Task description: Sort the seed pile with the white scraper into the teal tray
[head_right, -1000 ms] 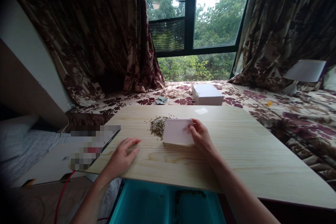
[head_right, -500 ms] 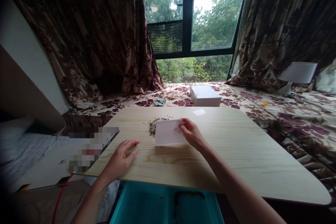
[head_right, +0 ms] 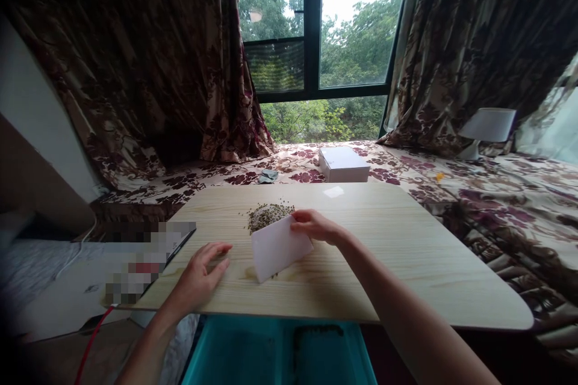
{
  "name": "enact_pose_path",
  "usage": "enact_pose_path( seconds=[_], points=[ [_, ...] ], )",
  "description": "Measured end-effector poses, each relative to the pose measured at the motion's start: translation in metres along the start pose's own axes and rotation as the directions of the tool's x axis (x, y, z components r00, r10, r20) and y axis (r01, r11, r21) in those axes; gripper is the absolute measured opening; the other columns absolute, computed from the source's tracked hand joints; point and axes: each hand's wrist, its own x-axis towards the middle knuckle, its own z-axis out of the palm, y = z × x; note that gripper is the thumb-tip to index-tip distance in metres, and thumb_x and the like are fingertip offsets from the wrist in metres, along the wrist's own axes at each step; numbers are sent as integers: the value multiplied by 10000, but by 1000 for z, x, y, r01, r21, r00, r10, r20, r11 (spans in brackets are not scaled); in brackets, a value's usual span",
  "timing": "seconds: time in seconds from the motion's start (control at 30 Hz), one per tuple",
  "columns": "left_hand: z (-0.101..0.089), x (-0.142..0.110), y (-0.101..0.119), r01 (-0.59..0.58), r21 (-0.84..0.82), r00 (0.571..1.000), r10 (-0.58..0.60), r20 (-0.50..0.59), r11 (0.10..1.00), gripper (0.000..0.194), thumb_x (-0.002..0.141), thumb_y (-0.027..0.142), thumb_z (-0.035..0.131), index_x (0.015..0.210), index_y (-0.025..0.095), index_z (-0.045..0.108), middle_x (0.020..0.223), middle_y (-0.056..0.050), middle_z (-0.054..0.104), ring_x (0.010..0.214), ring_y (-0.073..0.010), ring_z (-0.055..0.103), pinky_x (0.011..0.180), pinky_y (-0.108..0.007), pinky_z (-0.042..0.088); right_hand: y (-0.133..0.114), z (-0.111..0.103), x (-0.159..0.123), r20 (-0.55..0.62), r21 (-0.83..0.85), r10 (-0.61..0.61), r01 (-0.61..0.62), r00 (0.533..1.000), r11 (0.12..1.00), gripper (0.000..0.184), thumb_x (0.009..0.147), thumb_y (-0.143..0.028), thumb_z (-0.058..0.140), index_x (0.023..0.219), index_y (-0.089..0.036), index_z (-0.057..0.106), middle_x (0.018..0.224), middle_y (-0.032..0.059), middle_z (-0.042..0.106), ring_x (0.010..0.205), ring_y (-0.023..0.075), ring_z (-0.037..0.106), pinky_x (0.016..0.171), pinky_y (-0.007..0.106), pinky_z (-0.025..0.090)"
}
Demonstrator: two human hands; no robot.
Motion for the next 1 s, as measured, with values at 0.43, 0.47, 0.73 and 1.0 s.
enact_pose_path(
  seconds=[0.43,0.47,0.73,1.0],
  points=[
    [0,0,-1,11,10,1000,-11,2,1000,259,807,287,539,1022,207,658,1093,-69,671,1101,-240,573,1022,-435,420,-18,-28,-54,192,51,99,-111,976,992,222,636,-317,765,784,-158,720,723,18,687,664,155,600,589,241,453],
    [0,0,-1,10,10,1000,-10,2,1000,261,807,286,538,1024,207,659,1091,-70,671,1099,-240,574,1020,-435,422,-17,-30,-54,132,61,85,-94,988,994,247,636,-335,765,802,-159,717,737,24,694,666,161,608,586,246,457],
    [-1,1,5,13,19,1000,-13,-7,1000,258,808,280,529,1012,209,670,1069,-75,675,1079,-239,590,1005,-440,438,19,-17,-39,-509,188,4,107,861,976,354,671,-438,700,904,-179,639,812,64,721,679,177,647,559,260,498],
    [-1,1,7,26,8,1000,-26,-3,1000,265,812,276,526,1029,204,659,1078,-77,671,1081,-241,581,1006,-443,429,38,-3,-35,-571,132,-49,151,819,980,494,677,-563,682,992,-192,601,798,73,740,618,188,661,477,259,505]
  ],
)
